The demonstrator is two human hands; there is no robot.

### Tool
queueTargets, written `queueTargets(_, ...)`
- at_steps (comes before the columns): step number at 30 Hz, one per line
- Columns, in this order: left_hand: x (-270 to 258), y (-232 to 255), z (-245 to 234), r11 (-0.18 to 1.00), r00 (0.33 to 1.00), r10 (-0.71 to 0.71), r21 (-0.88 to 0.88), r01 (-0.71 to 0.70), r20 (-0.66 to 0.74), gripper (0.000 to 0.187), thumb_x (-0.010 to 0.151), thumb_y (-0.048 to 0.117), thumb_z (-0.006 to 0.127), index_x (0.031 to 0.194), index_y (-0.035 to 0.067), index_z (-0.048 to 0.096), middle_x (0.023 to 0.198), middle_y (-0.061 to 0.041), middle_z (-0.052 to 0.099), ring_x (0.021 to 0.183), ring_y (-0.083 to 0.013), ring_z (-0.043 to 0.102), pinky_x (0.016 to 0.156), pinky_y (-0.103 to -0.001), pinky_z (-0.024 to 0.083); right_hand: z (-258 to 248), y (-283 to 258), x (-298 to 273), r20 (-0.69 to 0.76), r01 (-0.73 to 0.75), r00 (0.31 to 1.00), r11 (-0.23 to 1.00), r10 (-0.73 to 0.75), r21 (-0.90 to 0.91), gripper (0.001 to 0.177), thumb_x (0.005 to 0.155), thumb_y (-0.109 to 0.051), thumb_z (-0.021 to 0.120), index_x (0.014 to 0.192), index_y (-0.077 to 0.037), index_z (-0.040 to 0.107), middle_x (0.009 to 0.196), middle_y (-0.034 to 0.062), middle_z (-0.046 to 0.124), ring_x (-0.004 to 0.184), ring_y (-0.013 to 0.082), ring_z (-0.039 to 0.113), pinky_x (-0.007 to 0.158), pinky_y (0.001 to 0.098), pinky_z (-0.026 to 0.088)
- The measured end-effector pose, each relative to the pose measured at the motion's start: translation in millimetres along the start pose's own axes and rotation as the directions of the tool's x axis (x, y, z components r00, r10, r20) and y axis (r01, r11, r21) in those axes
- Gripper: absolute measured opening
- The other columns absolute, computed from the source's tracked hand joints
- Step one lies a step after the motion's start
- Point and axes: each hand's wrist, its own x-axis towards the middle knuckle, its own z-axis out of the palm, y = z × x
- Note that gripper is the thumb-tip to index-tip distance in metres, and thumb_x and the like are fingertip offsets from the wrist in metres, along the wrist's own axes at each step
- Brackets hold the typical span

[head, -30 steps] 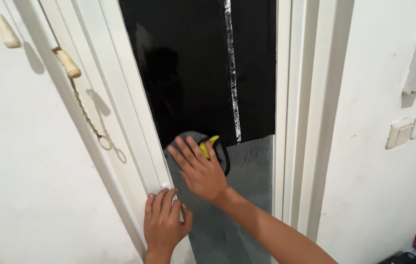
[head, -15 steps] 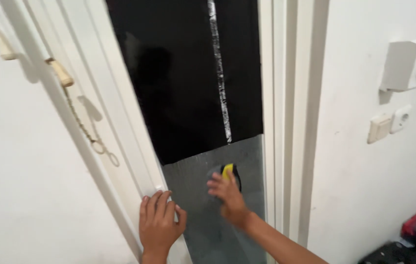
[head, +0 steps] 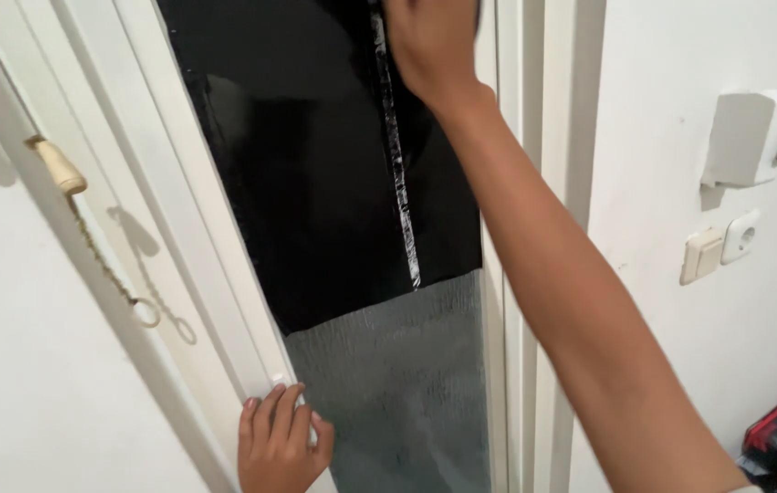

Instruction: Cleaning the glass panels of a door using a cloth.

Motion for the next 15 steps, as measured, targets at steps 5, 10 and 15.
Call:
queueTargets(5,-19,-15,22,1.0,0.986,-0.029,0.0,0.029,0.164,0.015,0.071,0.02,0.067,0.073,0.008,0.076,0.106,-0.01,0.075,0.111,-0.0271,0.066,0.106,-0.053,0.041,10,-11,-12,-0.052,0.526,0.843,0.841,-0.535,-0.127,0.022,0.109,-0.028,0.064,0.119,-0.009,0.071,0.114,0.0093,0.068,0.11,0.0326,0.058,0.098,0.0469,0.039)
queueTargets(10,-20,-14,23,0.998,0.958,-0.064,0.044,0.054,0.28,0.019,0.067,0.018,0.068,0.078,0.009,0.08,0.112,-0.011,0.076,0.111,-0.0289,0.066,0.106,-0.056,0.039,5,-5,-43,-0.015,0.474,0.871,0.85,-0.49,-0.23,0.04,0.112,-0.024,0.056,0.149,-0.009,0.054,0.148,0.0138,0.052,0.145,0.038,0.04,0.126,0.0575,0.02)
queueTargets(15,-34,-17,41,0.992,0.973,-0.117,-0.022,0.124,0.197,0.017,0.064,0.018,0.068,0.073,0.009,0.079,0.108,-0.009,0.076,0.111,-0.0287,0.065,0.108,-0.057,0.039,-2,1,-71,0.093,0.362,0.932,0.901,-0.35,-0.239,0.048,0.114,-0.026,0.053,0.16,-0.015,0.045,0.165,0.0114,0.039,0.158,0.0374,0.028,0.133,0.0577,0.018)
